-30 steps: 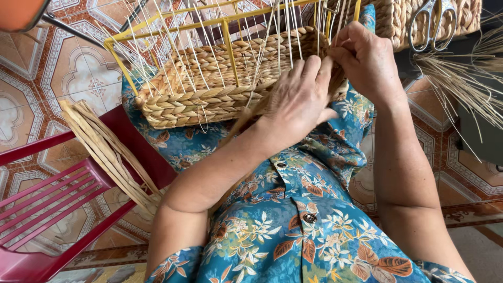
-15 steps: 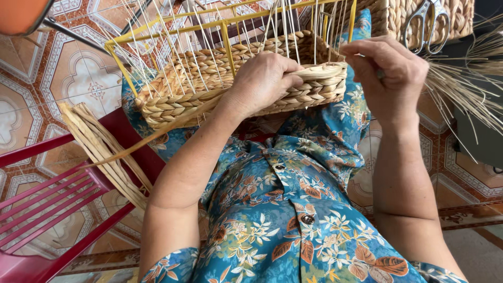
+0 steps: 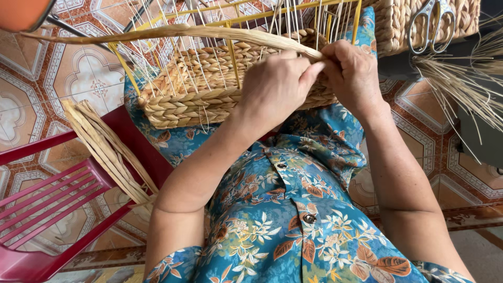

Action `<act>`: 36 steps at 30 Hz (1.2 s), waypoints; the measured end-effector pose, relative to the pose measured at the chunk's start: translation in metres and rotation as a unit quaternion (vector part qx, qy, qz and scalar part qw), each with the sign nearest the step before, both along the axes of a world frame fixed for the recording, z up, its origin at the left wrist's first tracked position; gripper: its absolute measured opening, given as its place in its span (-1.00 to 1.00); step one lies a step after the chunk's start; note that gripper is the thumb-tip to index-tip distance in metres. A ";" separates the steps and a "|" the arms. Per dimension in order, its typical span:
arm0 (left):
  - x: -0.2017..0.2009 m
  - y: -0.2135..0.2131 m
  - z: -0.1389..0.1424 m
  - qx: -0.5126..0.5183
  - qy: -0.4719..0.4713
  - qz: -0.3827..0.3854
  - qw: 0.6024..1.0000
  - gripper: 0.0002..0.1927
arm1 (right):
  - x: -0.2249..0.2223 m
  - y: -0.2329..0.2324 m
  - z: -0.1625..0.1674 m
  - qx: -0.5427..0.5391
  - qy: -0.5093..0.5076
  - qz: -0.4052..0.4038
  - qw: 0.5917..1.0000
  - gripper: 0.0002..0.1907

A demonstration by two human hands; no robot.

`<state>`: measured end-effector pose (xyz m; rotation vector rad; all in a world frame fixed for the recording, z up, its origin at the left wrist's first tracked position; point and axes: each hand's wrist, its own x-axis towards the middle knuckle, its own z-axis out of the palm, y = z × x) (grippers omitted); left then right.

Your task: The person weaves a basket by hand, threading dried palm strips through a yellow metal frame. They repeatedly pull and tuck the strips to build up the basket walls, occasionally adjusting the frame and selecting new strips from a nearby pile.

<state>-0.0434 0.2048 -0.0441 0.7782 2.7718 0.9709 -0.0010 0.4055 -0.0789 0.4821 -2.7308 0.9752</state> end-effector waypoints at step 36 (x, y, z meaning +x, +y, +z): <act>0.030 0.000 -0.024 -0.137 0.124 -0.087 0.979 -0.91 | -0.015 0.004 0.027 -0.131 -0.174 -0.082 0.972 -0.94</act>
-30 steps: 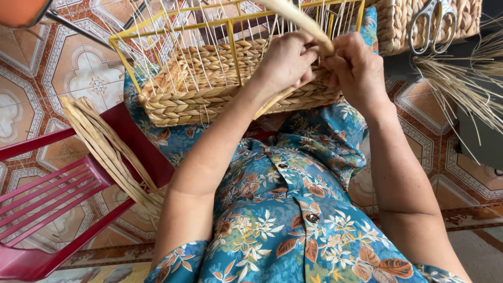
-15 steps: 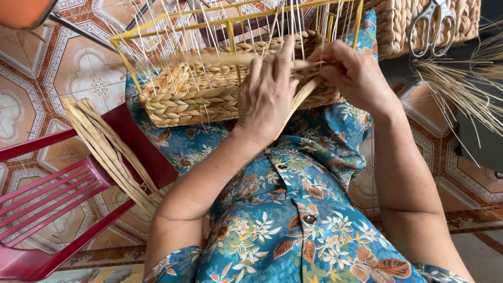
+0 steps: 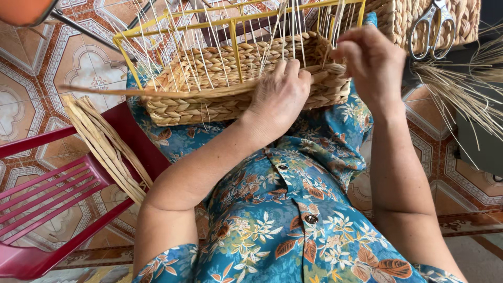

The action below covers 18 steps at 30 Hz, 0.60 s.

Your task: The person weaves a basket by hand, threading dried palm strips through a yellow metal frame. They repeatedly pull and tuck the strips to build up the basket walls, occasionally adjusting the frame and selecting new strips from a nearby pile.

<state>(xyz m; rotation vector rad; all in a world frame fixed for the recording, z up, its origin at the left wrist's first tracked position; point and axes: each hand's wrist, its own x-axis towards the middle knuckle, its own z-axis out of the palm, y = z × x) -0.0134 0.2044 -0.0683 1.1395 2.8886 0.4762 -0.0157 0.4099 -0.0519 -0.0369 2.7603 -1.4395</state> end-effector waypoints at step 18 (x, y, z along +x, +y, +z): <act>-0.013 0.002 0.014 0.175 -0.359 0.139 0.906 -0.79 | 0.008 -0.018 -0.019 0.092 0.108 0.116 0.983 -0.87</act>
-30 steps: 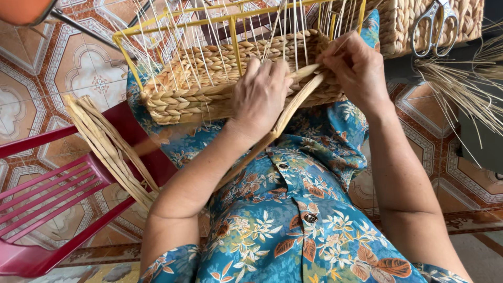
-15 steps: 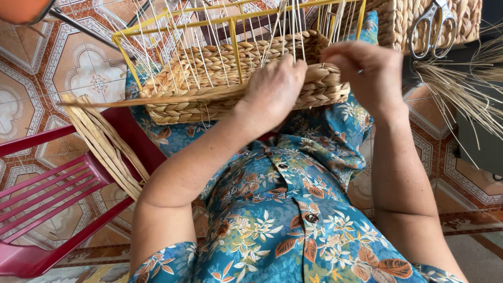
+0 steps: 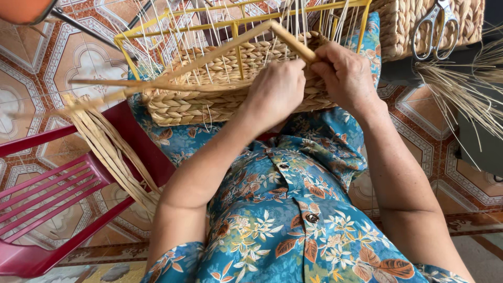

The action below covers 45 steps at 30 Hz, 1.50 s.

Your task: The person weaves a basket by hand, threading dried palm strips through a yellow metal frame. They repeatedly pull and tuck the strips to build up the basket walls, occasionally adjusting the frame and selecting new strips from a nearby pile.

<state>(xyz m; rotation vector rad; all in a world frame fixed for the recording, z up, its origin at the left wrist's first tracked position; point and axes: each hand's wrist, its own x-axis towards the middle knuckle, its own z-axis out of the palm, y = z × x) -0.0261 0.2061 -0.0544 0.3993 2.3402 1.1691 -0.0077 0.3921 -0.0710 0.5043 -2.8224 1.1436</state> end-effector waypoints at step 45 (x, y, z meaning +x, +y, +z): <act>0.026 -0.034 -0.003 -0.111 0.415 -0.088 0.899 -0.62 | -0.010 -0.002 0.010 -0.085 -0.097 -0.058 0.990 -0.91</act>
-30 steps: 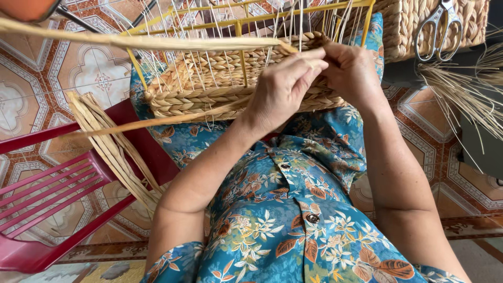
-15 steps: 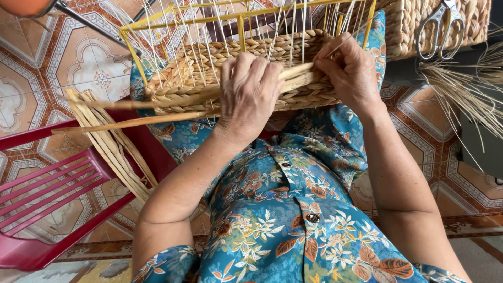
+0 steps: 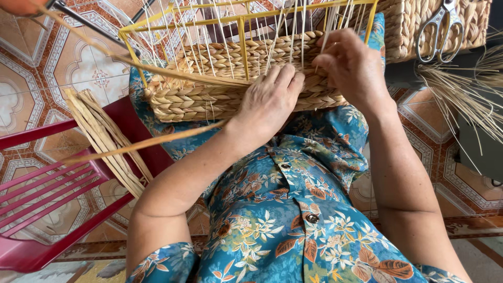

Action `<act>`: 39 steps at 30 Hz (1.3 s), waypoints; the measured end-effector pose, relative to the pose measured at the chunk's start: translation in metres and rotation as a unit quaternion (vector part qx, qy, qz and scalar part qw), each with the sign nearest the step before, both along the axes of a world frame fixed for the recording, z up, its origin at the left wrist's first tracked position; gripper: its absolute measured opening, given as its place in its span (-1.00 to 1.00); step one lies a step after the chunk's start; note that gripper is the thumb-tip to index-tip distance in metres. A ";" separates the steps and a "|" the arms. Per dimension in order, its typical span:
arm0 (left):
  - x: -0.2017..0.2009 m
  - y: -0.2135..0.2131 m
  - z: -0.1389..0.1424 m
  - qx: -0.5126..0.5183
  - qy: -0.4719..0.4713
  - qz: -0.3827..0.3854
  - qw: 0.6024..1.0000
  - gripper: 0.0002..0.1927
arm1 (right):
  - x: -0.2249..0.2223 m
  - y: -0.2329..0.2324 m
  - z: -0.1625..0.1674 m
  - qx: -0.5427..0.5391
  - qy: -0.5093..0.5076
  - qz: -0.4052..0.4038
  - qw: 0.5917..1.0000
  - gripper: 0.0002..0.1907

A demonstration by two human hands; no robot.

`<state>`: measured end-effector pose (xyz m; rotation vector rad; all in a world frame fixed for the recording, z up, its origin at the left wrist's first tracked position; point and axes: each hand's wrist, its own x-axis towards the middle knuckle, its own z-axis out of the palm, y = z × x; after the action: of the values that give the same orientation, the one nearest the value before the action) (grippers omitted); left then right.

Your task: The person weaves a basket by hand, threading dried palm strips through a yellow metal frame. They repeatedly pull and tuck the strips to build up the basket walls, occasionally adjusting the frame and selecting new strips from a nearby pile.

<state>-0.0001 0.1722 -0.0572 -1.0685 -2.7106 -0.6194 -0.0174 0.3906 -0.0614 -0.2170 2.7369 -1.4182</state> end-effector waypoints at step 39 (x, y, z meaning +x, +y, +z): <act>-0.030 0.001 0.014 0.051 -0.200 0.062 0.977 -0.74 | 0.005 -0.012 -0.012 0.052 0.104 0.081 0.990 -0.88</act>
<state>-0.0301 0.1734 -0.0436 -0.8153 -3.0067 -1.0374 -0.0123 0.3781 -0.0729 -0.6006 2.8658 -1.2732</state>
